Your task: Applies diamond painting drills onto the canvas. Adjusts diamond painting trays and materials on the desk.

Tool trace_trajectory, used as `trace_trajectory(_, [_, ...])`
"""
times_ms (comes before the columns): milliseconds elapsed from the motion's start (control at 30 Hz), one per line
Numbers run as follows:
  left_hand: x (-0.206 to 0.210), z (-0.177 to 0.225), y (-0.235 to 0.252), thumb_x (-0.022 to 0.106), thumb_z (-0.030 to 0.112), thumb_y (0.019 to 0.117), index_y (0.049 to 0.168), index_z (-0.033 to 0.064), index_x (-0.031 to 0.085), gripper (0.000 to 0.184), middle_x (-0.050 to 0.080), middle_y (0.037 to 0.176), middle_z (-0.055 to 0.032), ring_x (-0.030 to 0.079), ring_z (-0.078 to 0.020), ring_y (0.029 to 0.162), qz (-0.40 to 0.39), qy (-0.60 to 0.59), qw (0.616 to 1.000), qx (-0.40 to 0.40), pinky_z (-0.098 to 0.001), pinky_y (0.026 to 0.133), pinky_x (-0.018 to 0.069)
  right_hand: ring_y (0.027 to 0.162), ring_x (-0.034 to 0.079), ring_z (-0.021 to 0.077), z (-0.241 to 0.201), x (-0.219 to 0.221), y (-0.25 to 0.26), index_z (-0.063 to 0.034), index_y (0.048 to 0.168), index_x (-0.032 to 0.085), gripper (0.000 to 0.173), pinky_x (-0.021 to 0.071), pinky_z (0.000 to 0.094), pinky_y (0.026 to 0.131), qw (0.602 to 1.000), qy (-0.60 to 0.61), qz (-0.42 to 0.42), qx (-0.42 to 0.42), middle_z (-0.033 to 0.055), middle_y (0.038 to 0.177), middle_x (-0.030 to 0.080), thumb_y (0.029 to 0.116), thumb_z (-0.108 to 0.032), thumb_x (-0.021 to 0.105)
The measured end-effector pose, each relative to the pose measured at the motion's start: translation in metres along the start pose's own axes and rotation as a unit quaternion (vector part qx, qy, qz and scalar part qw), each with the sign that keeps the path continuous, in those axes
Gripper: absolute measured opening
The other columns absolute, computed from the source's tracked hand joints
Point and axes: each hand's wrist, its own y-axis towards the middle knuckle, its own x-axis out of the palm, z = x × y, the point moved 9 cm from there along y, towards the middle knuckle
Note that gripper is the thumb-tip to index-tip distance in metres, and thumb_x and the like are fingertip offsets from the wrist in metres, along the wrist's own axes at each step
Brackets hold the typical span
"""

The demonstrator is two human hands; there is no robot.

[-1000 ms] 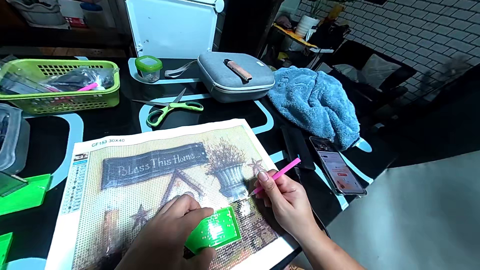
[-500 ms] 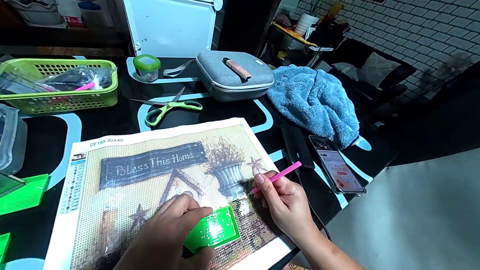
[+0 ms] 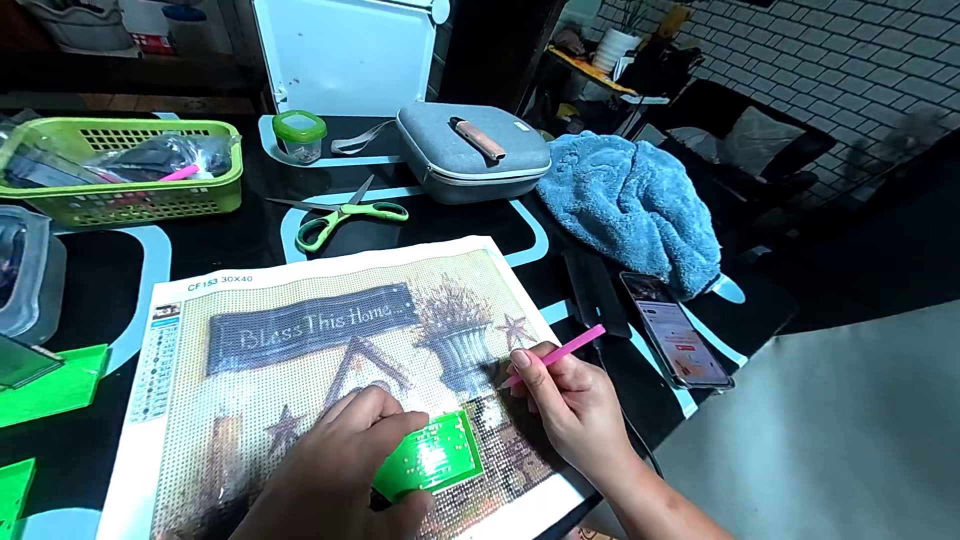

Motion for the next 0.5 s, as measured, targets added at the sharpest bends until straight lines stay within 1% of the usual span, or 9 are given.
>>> trace_trajectory(100, [0.0004,-0.0001,0.0002,0.078,0.041,0.0818,0.121,0.0119,0.075,0.049,0.069,0.105,-0.0096,0.066,-0.0243,0.093,0.001,0.003,1.0,0.002,-0.0379,0.077,0.0565,0.062,0.06,-0.0058,0.0003,-0.0003,-0.001,-0.0109,0.087,0.066,0.029,0.0493,0.0096,0.056,1.0,-0.001,0.009,-0.003,-0.0074,0.072,0.066,0.1076,-0.026,0.052])
trace_trajectory(200, [0.0,0.0003,0.0001,0.079,0.039,0.0812,0.121,0.0119,0.075,0.048,0.069,0.105,-0.0099,0.066,-0.0246,0.092,0.001,0.002,1.0,0.0,-0.0386,0.078,0.0564,0.063,0.061,-0.0042,0.0005,-0.0025,-0.0017,-0.0112,0.088,0.066,0.03,0.0509,0.0111,0.058,0.999,0.034,0.016,0.0,-0.007,0.073,0.066,0.1087,-0.027,0.051])
trace_trajectory(300, [-0.0001,0.0006,0.0002,0.079,0.039,0.0808,0.12,0.0125,0.075,0.048,0.069,0.104,-0.0091,0.066,-0.0238,0.092,0.003,0.007,1.0,-0.001,-0.038,0.077,0.0566,0.063,0.061,-0.0044,0.0005,-0.0028,-0.0016,-0.0119,0.088,0.065,0.029,0.0511,0.011,0.058,0.998,0.058,0.019,-0.001,-0.0073,0.073,0.066,0.109,-0.027,0.051])
trace_trajectory(500, [-0.0002,0.0011,0.0006,0.079,0.039,0.0806,0.121,0.0121,0.075,0.048,0.068,0.105,-0.0098,0.066,-0.024,0.092,-0.003,0.009,1.0,-0.005,-0.0375,0.077,0.0562,0.064,0.061,-0.0047,-0.0016,0.0019,-0.0004,-0.0104,0.087,0.065,0.029,0.0507,0.0102,0.058,0.999,0.039,0.002,-0.018,-0.0061,0.074,0.066,0.1084,-0.024,0.051])
